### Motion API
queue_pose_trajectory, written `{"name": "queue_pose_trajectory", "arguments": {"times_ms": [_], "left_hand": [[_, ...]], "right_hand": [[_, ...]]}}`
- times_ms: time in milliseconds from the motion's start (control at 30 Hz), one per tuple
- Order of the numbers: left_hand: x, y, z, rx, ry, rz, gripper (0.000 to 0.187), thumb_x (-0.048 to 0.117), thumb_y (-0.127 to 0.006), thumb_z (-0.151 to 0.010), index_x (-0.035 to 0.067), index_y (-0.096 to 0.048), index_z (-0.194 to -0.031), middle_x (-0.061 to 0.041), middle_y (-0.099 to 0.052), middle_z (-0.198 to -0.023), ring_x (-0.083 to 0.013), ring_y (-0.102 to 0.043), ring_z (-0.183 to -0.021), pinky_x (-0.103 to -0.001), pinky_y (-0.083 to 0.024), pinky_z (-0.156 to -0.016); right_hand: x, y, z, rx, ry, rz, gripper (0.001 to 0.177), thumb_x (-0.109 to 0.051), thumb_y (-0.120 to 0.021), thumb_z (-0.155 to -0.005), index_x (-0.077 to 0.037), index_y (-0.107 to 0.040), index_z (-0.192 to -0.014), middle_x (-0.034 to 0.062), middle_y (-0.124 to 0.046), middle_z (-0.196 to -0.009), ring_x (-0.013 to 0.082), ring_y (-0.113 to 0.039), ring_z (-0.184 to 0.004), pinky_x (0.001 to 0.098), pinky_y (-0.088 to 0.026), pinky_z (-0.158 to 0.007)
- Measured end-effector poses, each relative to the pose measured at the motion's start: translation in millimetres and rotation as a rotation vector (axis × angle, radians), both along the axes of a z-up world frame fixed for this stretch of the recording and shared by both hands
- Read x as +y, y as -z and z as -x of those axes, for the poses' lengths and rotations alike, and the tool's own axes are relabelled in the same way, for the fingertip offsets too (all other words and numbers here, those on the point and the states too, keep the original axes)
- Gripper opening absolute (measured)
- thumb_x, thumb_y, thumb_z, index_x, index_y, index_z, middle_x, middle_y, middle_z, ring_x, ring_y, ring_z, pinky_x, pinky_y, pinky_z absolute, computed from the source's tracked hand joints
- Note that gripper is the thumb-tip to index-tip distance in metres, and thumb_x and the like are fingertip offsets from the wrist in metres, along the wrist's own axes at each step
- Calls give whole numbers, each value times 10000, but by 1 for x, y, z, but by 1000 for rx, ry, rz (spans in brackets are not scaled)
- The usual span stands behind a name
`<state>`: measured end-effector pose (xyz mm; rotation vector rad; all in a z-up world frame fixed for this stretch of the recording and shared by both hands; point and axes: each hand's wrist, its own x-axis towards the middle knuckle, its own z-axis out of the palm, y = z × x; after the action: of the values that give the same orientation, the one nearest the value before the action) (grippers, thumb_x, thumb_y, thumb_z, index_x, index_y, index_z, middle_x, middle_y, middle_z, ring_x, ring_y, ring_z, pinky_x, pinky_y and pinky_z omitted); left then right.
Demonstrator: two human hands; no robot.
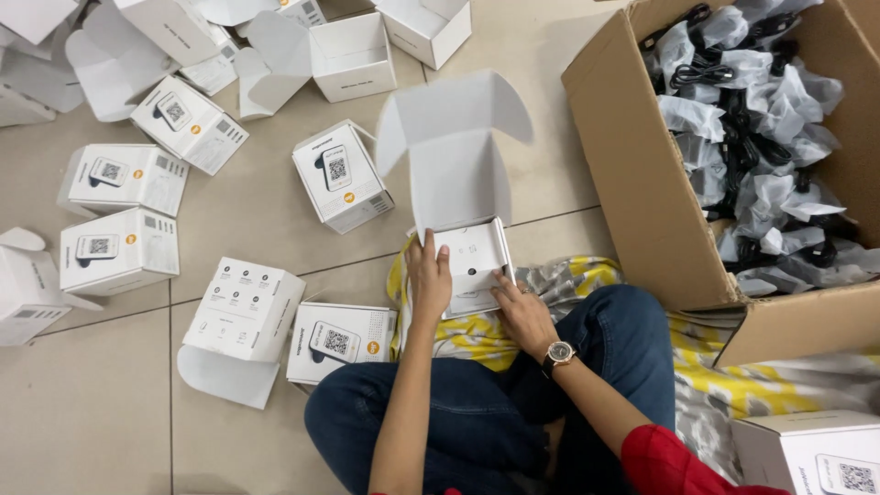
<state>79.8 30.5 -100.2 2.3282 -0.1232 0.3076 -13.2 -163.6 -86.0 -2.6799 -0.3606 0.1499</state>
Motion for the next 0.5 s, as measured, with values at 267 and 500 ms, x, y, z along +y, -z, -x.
{"name": "queue_pose_trajectory", "arguments": {"times_ms": [267,500], "left_hand": [[-11,-35,48,179,58,115,347,230,-675,-966,-19,-679,-1208,-237,-645,-1237,-433,-556,-1200,-525,-427,-1040],[-16,-79,64,-90,26,75,431,257,-759,-909,-62,-659,-1181,-277,-626,-1152,-463,-579,-1067,-518,-467,-915]], "right_hand": [[-9,-12,7,-327,171,-73,601,-419,-773,-811,-23,-591,-1225,215,-507,-1312,377,-496,-1247,533,-430,-1035],[-22,17,-12,-431,389,-389,507,-299,-691,-1012,92,-513,-1284,274,-619,-1141,402,-621,-966,446,-513,-805]]}}
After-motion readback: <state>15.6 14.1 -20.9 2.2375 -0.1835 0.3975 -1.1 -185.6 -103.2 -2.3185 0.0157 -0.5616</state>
